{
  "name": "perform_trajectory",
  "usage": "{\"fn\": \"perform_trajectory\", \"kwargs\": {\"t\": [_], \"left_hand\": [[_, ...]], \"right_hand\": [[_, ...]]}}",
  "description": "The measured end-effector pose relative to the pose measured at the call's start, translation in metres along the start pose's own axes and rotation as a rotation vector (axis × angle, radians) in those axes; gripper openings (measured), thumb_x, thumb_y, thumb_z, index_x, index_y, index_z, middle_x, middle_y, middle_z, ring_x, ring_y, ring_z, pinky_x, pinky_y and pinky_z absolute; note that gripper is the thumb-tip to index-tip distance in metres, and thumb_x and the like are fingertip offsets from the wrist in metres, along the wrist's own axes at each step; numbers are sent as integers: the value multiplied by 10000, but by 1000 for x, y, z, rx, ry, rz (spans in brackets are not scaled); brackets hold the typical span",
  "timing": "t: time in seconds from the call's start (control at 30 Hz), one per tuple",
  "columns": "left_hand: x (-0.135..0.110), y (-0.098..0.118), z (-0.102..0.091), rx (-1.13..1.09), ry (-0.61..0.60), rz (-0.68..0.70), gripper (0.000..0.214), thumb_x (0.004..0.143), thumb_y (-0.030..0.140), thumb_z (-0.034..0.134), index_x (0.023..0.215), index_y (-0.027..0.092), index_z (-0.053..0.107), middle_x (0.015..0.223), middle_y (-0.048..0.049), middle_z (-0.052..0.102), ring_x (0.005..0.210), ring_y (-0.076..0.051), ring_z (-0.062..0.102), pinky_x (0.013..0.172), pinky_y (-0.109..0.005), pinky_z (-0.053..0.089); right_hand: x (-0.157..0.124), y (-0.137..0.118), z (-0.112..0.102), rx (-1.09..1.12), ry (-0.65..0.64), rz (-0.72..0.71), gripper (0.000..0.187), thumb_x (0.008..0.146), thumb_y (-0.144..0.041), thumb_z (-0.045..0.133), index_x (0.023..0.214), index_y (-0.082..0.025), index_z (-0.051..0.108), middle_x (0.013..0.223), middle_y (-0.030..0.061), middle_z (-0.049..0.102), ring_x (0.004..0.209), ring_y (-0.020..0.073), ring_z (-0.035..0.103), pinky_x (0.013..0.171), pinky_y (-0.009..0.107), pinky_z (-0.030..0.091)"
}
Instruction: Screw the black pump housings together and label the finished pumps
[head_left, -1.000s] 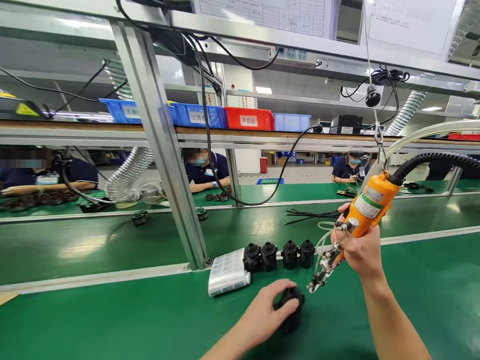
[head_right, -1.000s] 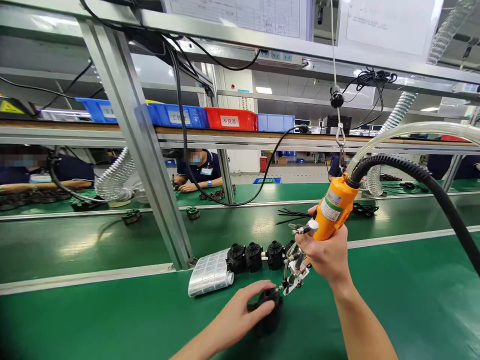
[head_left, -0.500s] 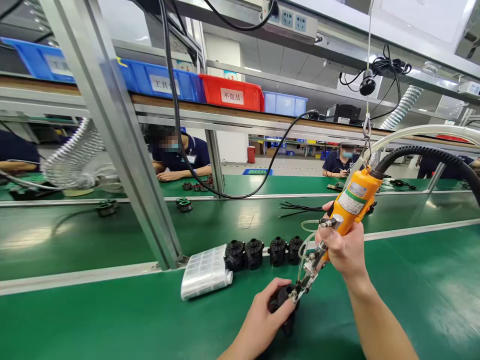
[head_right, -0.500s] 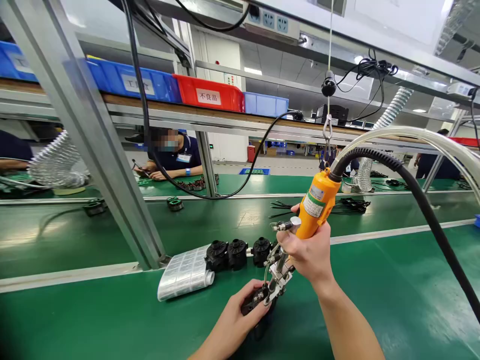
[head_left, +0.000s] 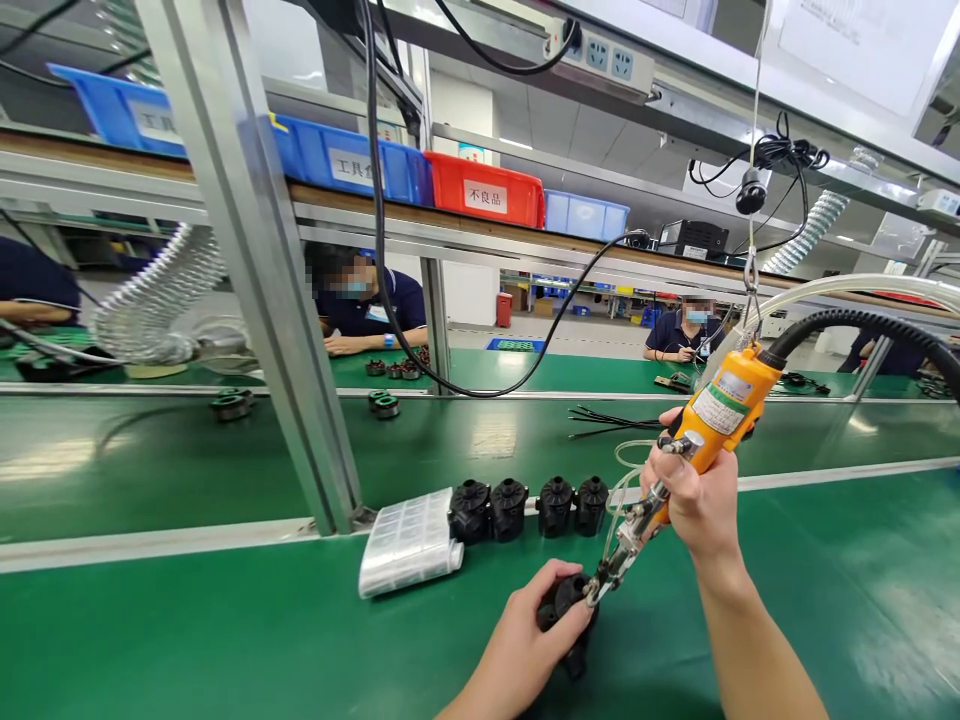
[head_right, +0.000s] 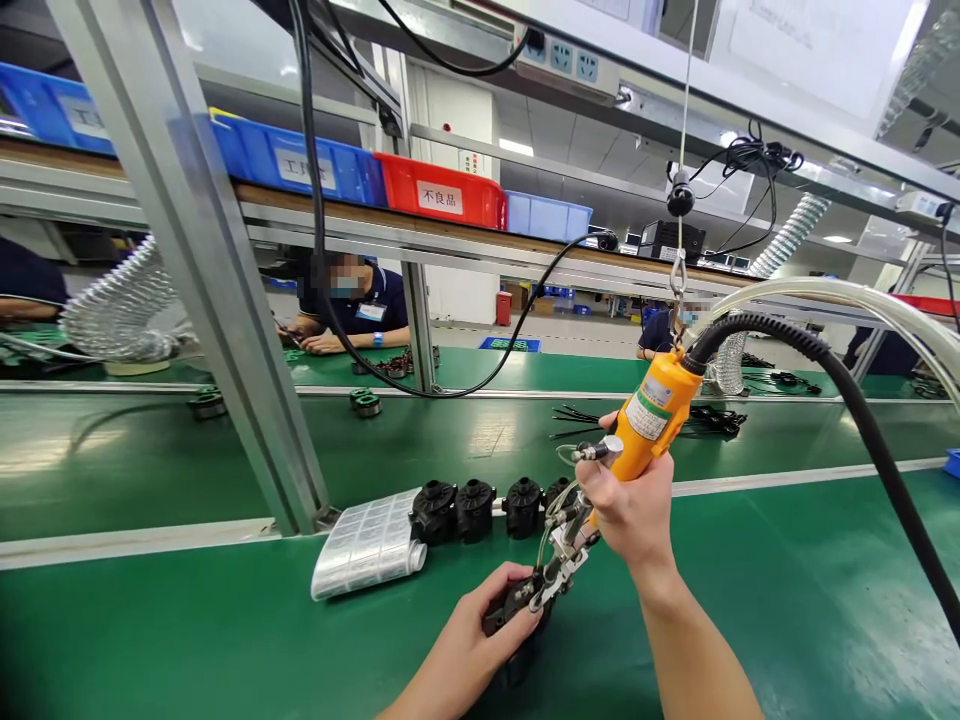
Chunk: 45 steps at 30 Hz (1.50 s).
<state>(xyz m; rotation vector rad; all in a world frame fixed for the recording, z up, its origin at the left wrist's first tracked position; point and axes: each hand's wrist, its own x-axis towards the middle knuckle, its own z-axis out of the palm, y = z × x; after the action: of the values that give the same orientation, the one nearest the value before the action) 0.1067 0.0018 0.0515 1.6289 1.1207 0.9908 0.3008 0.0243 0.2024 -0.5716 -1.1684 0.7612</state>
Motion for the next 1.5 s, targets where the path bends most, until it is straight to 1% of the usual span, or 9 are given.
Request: {"fn": "perform_trajectory", "kwargs": {"t": [0.2, 0.33, 0.53, 0.7, 1.07, 1.17, 1.3, 1.4, 1.5], "left_hand": [[0, 3, 0, -3, -6, -7, 383, 881, 501, 691, 1087, 177, 688, 860, -13, 634, 822, -214, 542, 748, -283, 447], [0, 4, 0, -1, 0, -3, 357, 885, 489, 691, 1074, 186, 682, 853, -4, 634, 817, -211, 544, 745, -277, 441], [0, 4, 0, -3, -7, 6, 349, 894, 497, 686, 1046, 182, 694, 814, 3, 625, 792, -208, 548, 719, -266, 445], [1, -6, 1, -3, 34, 4, 371, 896, 508, 706, 1094, 194, 700, 903, -5, 701, 844, -226, 598, 769, -274, 485], [1, -23, 3, -7, 70, -8, 452, 900, 553, 680, 1184, 203, 700, 1059, -48, 762, 1009, -292, 661, 891, -321, 542], [-3, -30, -3, -75, -2, 42, 554, 845, 542, 728, 1289, 219, 653, 1222, -76, 739, 1145, -322, 648, 1020, -355, 507], [-4, -39, -10, -195, -184, 64, 845, 715, 560, 855, 1435, 243, 548, 1367, -115, 681, 1267, -356, 611, 1132, -408, 442], [-4, -42, -5, -248, -241, 48, 902, 672, 554, 911, 1434, 239, 543, 1367, -134, 673, 1291, -371, 602, 1159, -442, 415], [-4, -41, 7, -306, -268, 48, 946, 634, 541, 958, 1426, 237, 541, 1372, -140, 663, 1306, -375, 591, 1172, -451, 396]], "right_hand": [[0, -1, -1, -8, 22, -37, 576, 710, -424, 889, 1146, -225, 569, 756, -42, 534, 587, 114, 487, 568, 268, 442], [-1, -2, 2, 31, -4, -5, 535, 706, -403, 887, 1097, -220, 571, 706, -59, 512, 530, 96, 454, 526, 257, 427], [-5, -1, 22, -90, -3, 4, 486, 669, -425, 857, 986, -220, 549, 656, -61, 513, 496, 97, 441, 483, 245, 418], [-5, 2, 38, -202, -6, -5, 413, 652, -397, 796, 921, -228, 533, 614, -67, 475, 508, 100, 403, 473, 233, 387], [-4, 18, 35, -156, 3, 57, 451, 696, -382, 837, 988, -194, 549, 631, -73, 481, 534, 100, 408, 500, 233, 386], [-1, 10, 29, -132, 31, 41, 458, 680, -354, 848, 1005, -190, 571, 644, -64, 510, 535, 101, 436, 502, 231, 414], [1, -17, 0, -177, 141, -34, 507, 664, -353, 896, 1048, -191, 608, 666, -48, 551, 521, 108, 476, 481, 235, 446], [-4, -37, -25, -178, 195, -59, 576, 685, -393, 918, 1130, -200, 608, 690, -40, 560, 508, 121, 502, 442, 237, 429], [-12, -47, -35, -110, 126, -70, 595, 715, -430, 915, 1174, -218, 603, 737, -35, 551, 510, 110, 493, 446, 239, 425]]}}
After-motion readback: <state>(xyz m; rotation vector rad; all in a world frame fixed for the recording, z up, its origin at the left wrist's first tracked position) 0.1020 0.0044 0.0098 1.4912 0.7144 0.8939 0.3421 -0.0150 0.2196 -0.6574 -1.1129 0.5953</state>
